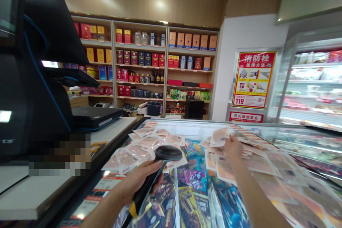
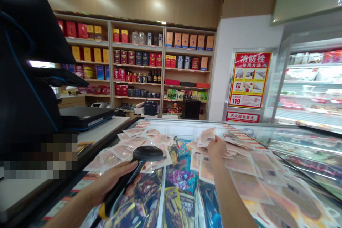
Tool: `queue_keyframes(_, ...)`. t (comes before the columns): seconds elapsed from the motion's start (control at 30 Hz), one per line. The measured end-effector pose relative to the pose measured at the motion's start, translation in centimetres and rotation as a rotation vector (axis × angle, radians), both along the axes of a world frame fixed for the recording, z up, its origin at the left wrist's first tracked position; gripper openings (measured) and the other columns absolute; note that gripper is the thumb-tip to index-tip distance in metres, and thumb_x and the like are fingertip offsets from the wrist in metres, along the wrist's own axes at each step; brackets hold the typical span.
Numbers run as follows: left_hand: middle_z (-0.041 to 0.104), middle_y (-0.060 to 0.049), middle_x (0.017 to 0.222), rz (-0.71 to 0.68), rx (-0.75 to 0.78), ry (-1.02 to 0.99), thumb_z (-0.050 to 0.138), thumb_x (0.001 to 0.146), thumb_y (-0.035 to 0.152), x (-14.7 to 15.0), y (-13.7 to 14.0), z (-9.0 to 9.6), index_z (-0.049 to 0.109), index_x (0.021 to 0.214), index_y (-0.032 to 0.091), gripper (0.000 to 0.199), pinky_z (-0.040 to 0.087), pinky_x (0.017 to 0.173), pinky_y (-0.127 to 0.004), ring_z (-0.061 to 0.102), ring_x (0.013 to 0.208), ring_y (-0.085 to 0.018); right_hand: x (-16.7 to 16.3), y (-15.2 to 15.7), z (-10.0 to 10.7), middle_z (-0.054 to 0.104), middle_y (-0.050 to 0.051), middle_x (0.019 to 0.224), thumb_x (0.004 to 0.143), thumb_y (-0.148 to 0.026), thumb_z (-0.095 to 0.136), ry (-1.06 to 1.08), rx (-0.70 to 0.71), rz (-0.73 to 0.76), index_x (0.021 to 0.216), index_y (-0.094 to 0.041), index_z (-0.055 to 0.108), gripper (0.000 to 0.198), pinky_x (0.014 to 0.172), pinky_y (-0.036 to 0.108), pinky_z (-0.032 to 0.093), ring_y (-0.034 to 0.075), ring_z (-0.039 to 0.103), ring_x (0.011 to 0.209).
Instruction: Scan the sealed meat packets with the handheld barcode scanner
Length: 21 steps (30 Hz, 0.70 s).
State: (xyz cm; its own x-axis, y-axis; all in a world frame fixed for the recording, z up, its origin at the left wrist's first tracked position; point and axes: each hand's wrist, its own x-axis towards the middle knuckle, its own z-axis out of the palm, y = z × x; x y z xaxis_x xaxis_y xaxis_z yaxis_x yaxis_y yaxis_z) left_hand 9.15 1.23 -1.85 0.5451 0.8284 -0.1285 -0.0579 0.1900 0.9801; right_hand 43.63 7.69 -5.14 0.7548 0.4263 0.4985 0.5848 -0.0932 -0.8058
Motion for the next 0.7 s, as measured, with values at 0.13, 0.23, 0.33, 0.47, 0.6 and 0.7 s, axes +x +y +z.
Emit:
queue_keyframes(0.13, 0.05, 0.002, 0.056, -0.015, -0.005, 0.022, 0.047, 0.068, 0.046, -0.1, 0.2, -0.2, 0.046, 0.074, 0.016, 0.031, 0.031, 0.039, -0.019, 0.044, 0.042, -0.007, 0.4, -0.6, 0.7, 0.061, 0.014, 0.078, 0.063, -0.015, 0.036, 0.094, -0.047, -0.165, 0.099, -0.006, 0.057, 0.042, 0.072, 0.038, 0.037, 0.026, 0.054, 0.079)
queue_keyframes(0.23, 0.05, 0.002, 0.057, 0.016, -0.003, 0.044, 0.046, 0.069, 0.045, -0.3, 0.4, -0.3, 0.045, 0.074, 0.016, 0.03, 0.031, 0.04, -0.019, 0.044, 0.042, -0.007, 0.5, -0.8, 1.0, 0.06, 0.014, 0.085, 0.064, -0.016, 0.035, 0.066, 0.017, -0.191, 0.1, -0.006, 0.056, 0.043, 0.075, 0.037, 0.036, 0.026, 0.053, 0.083)
queue_keyframes(0.33, 0.05, 0.002, 0.056, 0.062, 0.011, 0.041, 0.046, 0.069, 0.046, -0.4, 0.6, -0.1, 0.045, 0.072, 0.016, 0.031, 0.032, 0.04, -0.019, 0.044, 0.043, -0.007, -0.4, -0.8, 1.2, 0.058, 0.015, 0.094, 0.062, -0.015, 0.036, -0.081, 0.073, -0.133, 0.099, -0.005, 0.056, 0.043, 0.081, 0.036, 0.033, 0.024, 0.049, 0.091)
queue_keyframes(0.47, 0.05, 0.002, 0.055, 0.13, 0.014, 0.016, 0.047, 0.068, 0.046, -0.7, 0.7, 0.6, 0.045, 0.07, 0.015, 0.031, 0.032, 0.04, -0.019, 0.044, 0.042, -0.007, -4.5, 0.0, 1.1, 0.057, 0.015, 0.098, 0.063, -0.017, 0.037, -0.303, 0.144, 0.08, 0.092, -0.006, 0.058, 0.037, 0.087, 0.036, 0.029, 0.023, 0.046, 0.097)
queue_keyframes(0.6, 0.05, 0.002, 0.055, 0.191, -0.034, 0.015, 0.049, 0.066, 0.048, -1.6, 0.7, 0.9, 0.045, 0.068, 0.015, 0.033, 0.031, 0.039, -0.018, 0.043, 0.041, -0.006, -10.7, 1.3, -0.4, 0.062, 0.009, 0.087, 0.062, -0.029, 0.049, -0.182, 0.053, 0.494, 0.084, -0.015, 0.061, 0.029, 0.08, 0.033, 0.035, 0.022, 0.053, 0.086)
queue_keyframes(0.7, 0.052, 0.001, 0.057, 0.179, -0.044, 0.016, 0.049, 0.066, 0.047, -2.6, 0.5, 0.8, 0.046, 0.069, 0.015, 0.033, 0.032, 0.04, -0.018, 0.045, 0.043, -0.006, -14.5, 1.9, -1.7, 0.063, 0.008, 0.075, 0.061, -0.037, 0.052, -0.144, -0.132, 0.699, 0.083, -0.017, 0.06, 0.031, 0.069, 0.03, 0.038, 0.021, 0.057, 0.074)
